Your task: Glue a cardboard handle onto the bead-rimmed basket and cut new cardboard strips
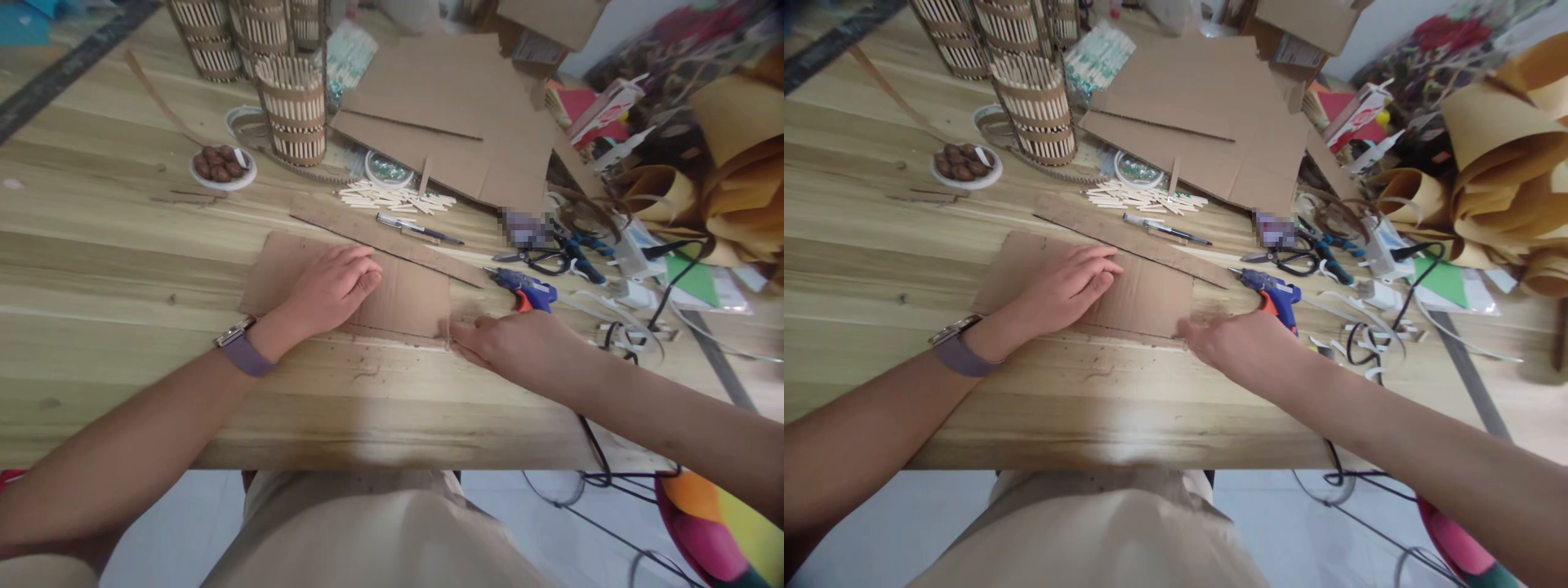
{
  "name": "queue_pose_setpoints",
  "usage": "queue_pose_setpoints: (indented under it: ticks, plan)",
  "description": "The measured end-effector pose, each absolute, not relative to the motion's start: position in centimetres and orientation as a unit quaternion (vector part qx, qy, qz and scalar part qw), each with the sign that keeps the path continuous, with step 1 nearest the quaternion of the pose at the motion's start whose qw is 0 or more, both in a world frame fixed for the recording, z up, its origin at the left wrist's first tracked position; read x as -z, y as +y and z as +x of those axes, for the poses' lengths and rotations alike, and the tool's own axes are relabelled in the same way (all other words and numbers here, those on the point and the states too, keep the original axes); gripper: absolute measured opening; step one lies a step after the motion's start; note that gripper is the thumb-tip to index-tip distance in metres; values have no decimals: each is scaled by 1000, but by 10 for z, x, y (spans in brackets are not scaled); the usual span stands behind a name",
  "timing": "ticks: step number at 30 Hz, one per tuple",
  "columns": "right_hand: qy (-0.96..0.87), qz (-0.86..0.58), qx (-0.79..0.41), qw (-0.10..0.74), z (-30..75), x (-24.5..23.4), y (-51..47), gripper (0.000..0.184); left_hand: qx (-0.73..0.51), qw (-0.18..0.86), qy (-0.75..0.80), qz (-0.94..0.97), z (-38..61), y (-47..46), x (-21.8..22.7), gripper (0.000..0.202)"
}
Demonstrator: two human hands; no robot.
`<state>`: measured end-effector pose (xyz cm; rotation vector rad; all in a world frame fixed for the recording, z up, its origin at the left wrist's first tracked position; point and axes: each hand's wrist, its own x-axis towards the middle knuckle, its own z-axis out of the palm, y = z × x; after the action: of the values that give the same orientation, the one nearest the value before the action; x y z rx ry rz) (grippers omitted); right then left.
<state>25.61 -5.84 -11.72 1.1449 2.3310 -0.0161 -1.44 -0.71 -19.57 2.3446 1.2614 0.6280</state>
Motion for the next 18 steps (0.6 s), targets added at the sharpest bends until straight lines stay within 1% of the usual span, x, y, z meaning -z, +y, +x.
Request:
queue_pose_setpoints:
  ticks: [3,6,7,11,13,16,18]
  plan:
    - [838,447,3,313,271,119,-62,27,-222,197,448,844,-14,-7,196,54]
    - [820,478,4,315,285,120,-67,34,-197,197,451,848,-15,-6,195,57]
    - [814,488,9,315,288,121,-69,36,-178,199,451,852,-17,-5,194,61]
    - [804,508,44,307,299,123,-78,39,-64,216,422,878,-23,-1,186,96]
    - [800,519,60,296,301,124,-84,38,-30,216,408,887,-25,-1,179,104]
    - [793,539,67,275,302,125,-92,34,-15,166,413,895,-22,-2,168,107]
    - [790,547,76,265,301,125,-94,33,-17,125,432,893,-17,-1,158,103]
